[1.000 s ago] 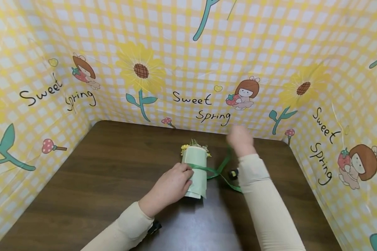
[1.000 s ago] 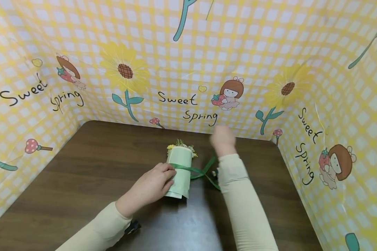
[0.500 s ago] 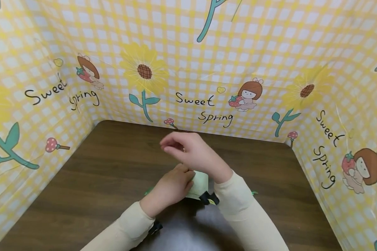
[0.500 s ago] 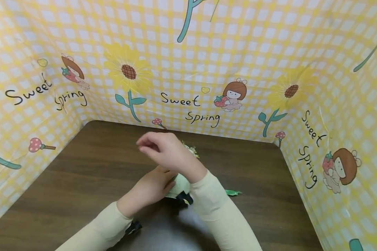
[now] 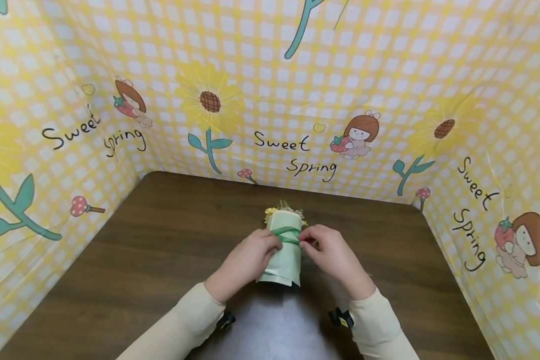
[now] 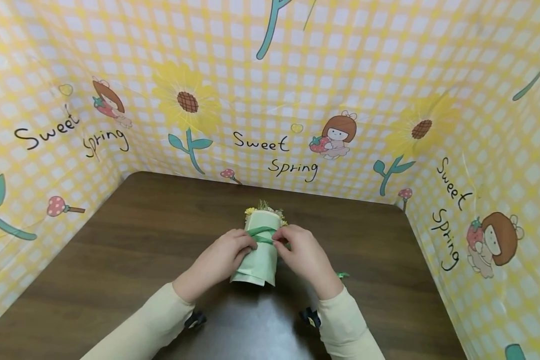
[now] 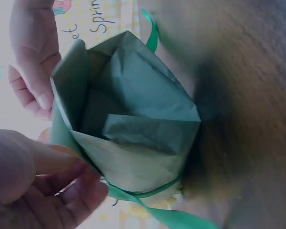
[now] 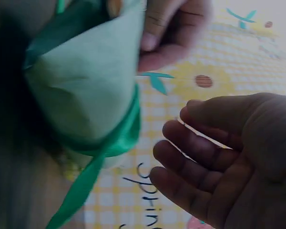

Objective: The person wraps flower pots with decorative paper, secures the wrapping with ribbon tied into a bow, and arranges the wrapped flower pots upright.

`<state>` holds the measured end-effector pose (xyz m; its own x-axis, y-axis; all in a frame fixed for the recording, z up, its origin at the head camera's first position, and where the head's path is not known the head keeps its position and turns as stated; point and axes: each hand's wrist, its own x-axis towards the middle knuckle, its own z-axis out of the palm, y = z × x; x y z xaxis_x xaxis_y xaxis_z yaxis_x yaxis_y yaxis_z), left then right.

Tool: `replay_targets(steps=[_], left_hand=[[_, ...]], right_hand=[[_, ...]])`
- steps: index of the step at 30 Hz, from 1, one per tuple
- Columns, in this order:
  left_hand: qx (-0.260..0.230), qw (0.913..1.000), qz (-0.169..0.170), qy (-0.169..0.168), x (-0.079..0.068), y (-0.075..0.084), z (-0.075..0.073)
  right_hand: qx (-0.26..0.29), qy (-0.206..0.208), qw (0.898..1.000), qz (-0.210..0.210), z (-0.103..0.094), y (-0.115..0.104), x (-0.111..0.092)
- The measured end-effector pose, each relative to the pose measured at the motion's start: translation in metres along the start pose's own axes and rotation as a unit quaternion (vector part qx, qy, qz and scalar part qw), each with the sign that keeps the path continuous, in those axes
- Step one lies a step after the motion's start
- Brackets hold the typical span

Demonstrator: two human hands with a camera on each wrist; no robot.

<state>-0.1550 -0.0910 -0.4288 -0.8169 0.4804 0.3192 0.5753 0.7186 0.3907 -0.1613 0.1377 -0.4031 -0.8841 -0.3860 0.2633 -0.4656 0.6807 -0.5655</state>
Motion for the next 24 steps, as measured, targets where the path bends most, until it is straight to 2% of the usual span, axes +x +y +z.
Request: replay_targets(steps=[6,11,15,19,21,24], left_hand=[[-0.051,0.9976,-0.047,0.002,0.009,-0.007,0.006],[-0.047,0.9977,-0.048,0.003,0.009,-0.014,0.005],[-0.042,0.9973,-0.061,0.0,0.009,-0.019,0.002],[-0.066,0.9947,-0.075,-0.024,0.01,-0.021,0.002],[-0.077,0.9935,-0.077,-0.033,0.011,-0.022,0.002],[-0.083,0.9934,-0.073,-0.029,0.011,-0.021,0.003]], right_hand=[[-0.069,0.009,0.998,0.014,0.024,0.014,0.005],[-0.085,0.014,0.996,-0.007,0.038,0.018,0.008],[-0.092,0.027,0.995,-0.019,0.04,0.018,0.009],[-0.102,0.028,0.994,-0.025,0.038,0.018,0.008],[-0.108,0.027,0.993,-0.029,0.037,0.018,0.007],[-0.122,0.028,0.991,-0.045,0.035,0.02,0.007]])
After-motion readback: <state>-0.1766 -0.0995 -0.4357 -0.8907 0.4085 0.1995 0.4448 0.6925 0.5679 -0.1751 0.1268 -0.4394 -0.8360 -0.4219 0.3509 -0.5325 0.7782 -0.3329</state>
